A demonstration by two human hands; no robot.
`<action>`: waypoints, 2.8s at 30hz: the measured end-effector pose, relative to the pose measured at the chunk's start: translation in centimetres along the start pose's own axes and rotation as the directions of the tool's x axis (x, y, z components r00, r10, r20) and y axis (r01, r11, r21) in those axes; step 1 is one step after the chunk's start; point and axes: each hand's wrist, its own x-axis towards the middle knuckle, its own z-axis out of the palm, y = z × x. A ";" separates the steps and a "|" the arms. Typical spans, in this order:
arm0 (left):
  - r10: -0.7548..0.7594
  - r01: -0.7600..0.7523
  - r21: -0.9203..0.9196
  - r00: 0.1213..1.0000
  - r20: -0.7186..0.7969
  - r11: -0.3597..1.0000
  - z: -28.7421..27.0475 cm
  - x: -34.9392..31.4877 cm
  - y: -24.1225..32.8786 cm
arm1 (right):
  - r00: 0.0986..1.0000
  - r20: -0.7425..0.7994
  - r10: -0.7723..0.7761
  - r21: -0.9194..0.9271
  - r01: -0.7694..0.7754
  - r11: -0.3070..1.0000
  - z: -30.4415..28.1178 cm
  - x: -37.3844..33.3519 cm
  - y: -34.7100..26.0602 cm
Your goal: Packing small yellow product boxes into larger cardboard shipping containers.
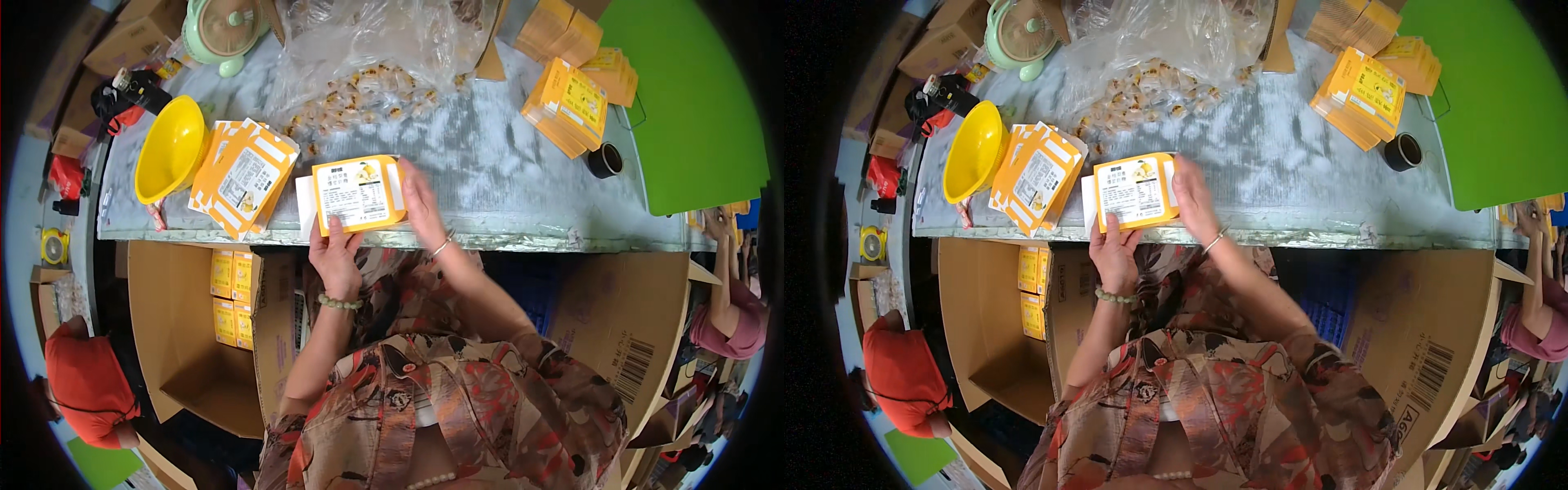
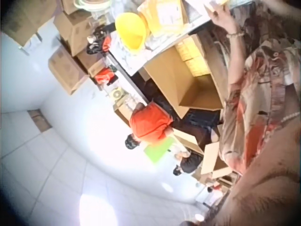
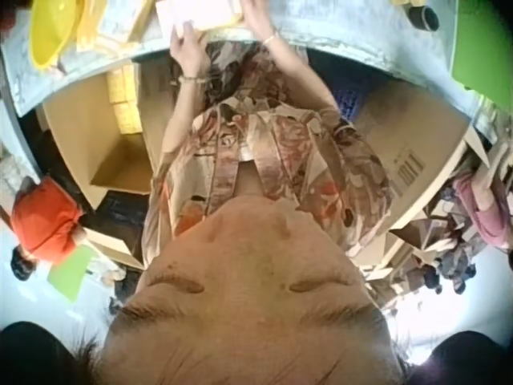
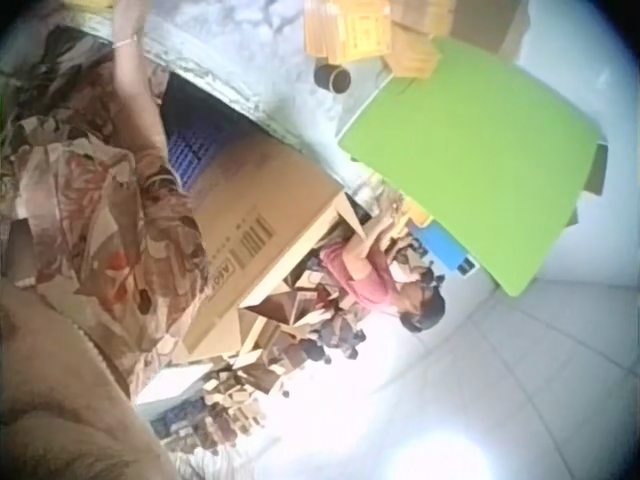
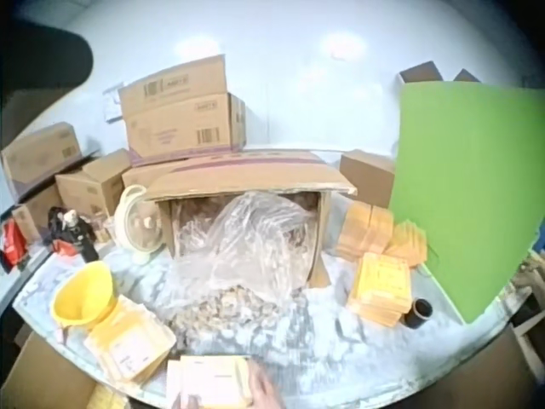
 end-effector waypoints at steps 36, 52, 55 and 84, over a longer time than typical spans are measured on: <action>-0.045 0.052 -0.065 0.994 0.097 0.997 -2.3 0.3 1.2 | 0.925 -0.038 -0.379 -0.531 0.303 0.791 -9.6 2.2 2.1; -0.049 0.050 -0.022 0.998 0.042 0.999 -3.1 -0.1 1.2 | 0.885 0.269 -0.379 -0.707 0.449 0.546 -7.4 0.9 -1.0; -0.055 0.056 -0.020 0.997 0.044 0.998 -3.3 -0.2 1.3 | 0.911 0.255 -0.326 -0.684 0.408 0.605 -8.5 0.0 0.3; -0.034 0.068 -0.259 0.991 0.132 0.963 0.5 -0.9 -0.4 | 0.988 0.116 0.100 0.715 -0.153 0.682 -1.7 1.5 -3.7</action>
